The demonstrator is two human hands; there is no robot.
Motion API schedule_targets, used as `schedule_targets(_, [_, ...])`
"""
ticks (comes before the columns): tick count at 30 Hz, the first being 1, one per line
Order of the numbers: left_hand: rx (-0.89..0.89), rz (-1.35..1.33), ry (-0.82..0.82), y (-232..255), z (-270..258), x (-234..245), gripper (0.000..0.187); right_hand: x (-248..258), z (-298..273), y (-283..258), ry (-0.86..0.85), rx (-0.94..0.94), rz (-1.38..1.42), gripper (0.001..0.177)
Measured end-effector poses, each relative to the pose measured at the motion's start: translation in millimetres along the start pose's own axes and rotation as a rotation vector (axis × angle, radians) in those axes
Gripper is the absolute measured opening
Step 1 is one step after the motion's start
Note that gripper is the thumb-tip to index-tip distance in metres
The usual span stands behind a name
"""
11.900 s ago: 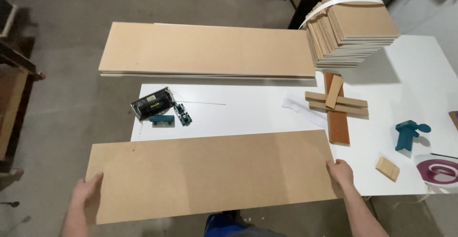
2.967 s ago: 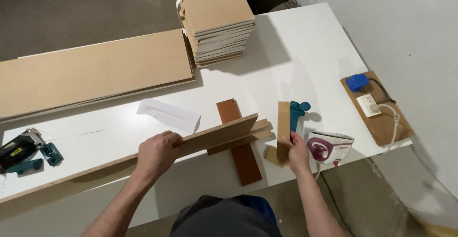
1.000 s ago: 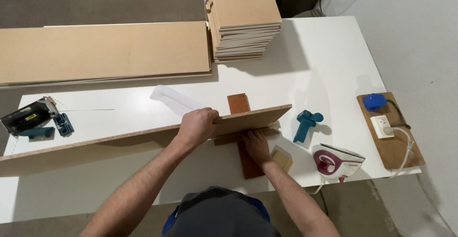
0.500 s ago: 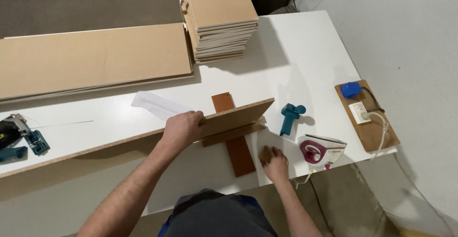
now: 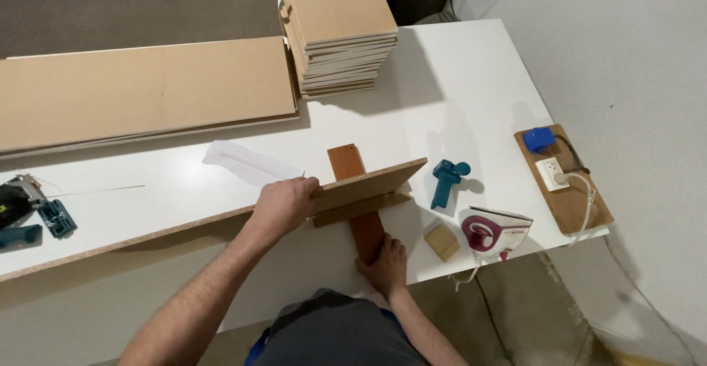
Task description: Sanding the edges of wooden boards using a power sander and manual sanding block, then organizing the boards on a workbench.
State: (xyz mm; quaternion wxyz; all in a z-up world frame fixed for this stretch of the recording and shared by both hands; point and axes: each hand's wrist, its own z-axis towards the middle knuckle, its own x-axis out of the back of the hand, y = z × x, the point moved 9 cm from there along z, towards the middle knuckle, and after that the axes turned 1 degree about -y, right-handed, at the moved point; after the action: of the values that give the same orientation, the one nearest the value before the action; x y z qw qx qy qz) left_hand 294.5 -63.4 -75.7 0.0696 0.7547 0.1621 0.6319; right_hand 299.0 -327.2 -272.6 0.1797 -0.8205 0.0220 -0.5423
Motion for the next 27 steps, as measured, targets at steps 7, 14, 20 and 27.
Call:
schedule_targets(7, [-0.117, 0.018, 0.084, 36, -22, -31, 0.011, -52, -25, 73, 0.171, 0.065, -0.003, 0.111])
schedule_targets(14, [-0.170, 0.055, 0.221, 49, -23, -34, 0.023, -43, -27, 86, 0.300, 0.091, -0.021, 0.110])
schedule_targets(20, [-0.003, 0.064, 0.161, 7, -56, -6, 0.033, -47, -25, 97, 0.327, 0.127, -0.007, 0.114])
schedule_targets(27, [-0.086, 0.048, 0.336, 17, -60, -15, 0.020, -27, -25, 99, 0.360, 0.159, -0.036, 0.110])
